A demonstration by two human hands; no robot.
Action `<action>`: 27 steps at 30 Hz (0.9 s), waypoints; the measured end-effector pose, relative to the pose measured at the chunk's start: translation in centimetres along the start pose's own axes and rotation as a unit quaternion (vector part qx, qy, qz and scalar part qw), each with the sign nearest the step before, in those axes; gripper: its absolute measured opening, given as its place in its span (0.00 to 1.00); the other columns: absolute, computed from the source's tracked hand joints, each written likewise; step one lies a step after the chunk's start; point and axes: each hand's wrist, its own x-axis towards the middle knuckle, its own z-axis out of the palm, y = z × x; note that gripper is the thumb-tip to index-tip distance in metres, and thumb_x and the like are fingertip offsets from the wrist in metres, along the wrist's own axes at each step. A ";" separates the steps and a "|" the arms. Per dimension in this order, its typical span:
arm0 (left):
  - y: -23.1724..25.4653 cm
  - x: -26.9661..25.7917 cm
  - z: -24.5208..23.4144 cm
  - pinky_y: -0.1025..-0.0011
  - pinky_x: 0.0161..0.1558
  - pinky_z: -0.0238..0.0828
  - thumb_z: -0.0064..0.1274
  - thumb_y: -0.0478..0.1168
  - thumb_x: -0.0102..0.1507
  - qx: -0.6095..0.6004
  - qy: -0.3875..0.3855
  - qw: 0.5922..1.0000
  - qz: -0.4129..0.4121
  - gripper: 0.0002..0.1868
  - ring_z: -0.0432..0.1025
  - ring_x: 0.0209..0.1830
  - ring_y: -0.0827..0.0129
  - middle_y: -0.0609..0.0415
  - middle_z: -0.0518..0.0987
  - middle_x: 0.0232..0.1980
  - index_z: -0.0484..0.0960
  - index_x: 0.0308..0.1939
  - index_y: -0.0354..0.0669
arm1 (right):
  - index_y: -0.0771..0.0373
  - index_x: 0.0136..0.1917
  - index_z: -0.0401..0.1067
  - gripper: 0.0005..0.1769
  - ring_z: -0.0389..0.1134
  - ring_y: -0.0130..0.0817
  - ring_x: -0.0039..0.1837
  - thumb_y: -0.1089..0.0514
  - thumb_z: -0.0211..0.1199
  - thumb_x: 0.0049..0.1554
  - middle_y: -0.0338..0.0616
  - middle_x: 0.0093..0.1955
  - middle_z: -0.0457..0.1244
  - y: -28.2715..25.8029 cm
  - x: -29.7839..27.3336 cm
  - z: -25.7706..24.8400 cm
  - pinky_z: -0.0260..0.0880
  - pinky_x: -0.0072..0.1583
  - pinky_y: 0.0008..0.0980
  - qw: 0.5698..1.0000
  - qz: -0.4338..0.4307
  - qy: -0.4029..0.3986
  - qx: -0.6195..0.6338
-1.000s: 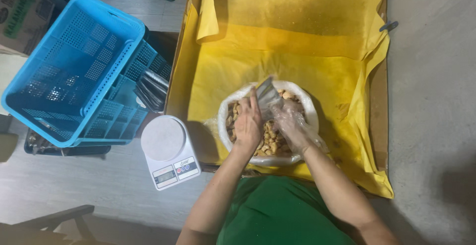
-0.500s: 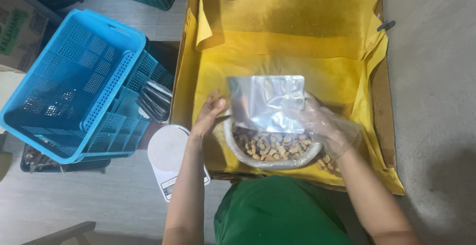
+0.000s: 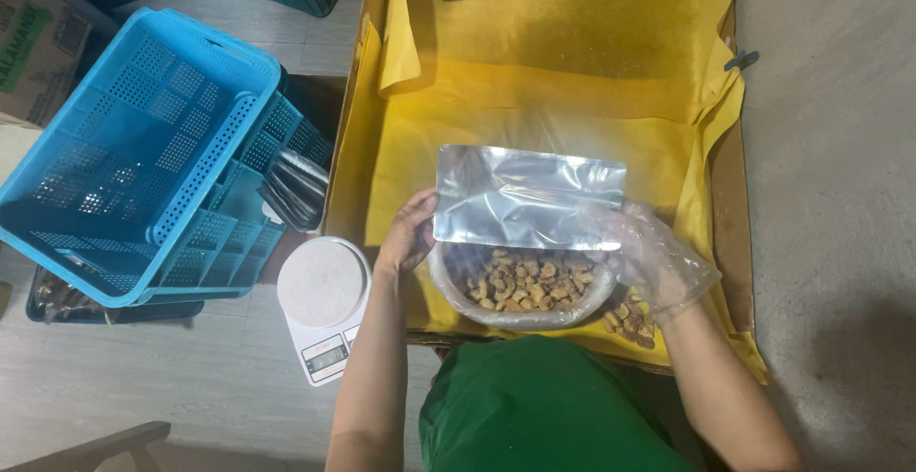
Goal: The person scoops snack pieces from a large bag into small clear pouches, weighs each pouch on a digital scale, and places the filled pouches into a blue basket. The process repeats with multiple pouches.
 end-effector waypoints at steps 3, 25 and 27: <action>-0.4 0.0 0.8 0.65 0.46 0.78 0.56 0.36 0.66 0.015 0.027 0.999 -0.014 0.19 0.74 0.52 0.64 0.49 0.77 0.57 0.74 0.60 0.41 | 0.61 0.52 0.75 0.18 0.68 0.21 0.40 0.50 0.68 0.53 0.38 0.44 0.69 0.4 0.5 -0.4 0.68 0.37 0.18 1.000 -0.007 -0.009 -0.011; -1.8 0.9 7.3 0.48 0.59 0.74 0.61 0.31 0.56 0.140 0.048 0.988 0.036 0.43 0.71 0.60 0.50 0.36 0.66 0.68 0.57 0.71 0.50 | 0.61 0.57 0.79 0.17 0.67 0.28 0.42 0.50 0.61 0.61 0.41 0.46 0.70 -0.9 -1.6 2.0 0.68 0.41 0.29 0.985 0.009 0.024 -0.173; -2.0 0.9 7.2 0.53 0.60 0.76 0.62 0.32 0.55 0.179 0.060 0.981 0.051 0.44 0.72 0.59 0.52 0.34 0.69 0.66 0.56 0.70 0.53 | 0.62 0.56 0.78 0.15 0.65 0.27 0.40 0.52 0.61 0.62 0.40 0.44 0.69 -0.1 -0.9 1.2 0.66 0.38 0.27 0.993 0.006 0.007 -0.119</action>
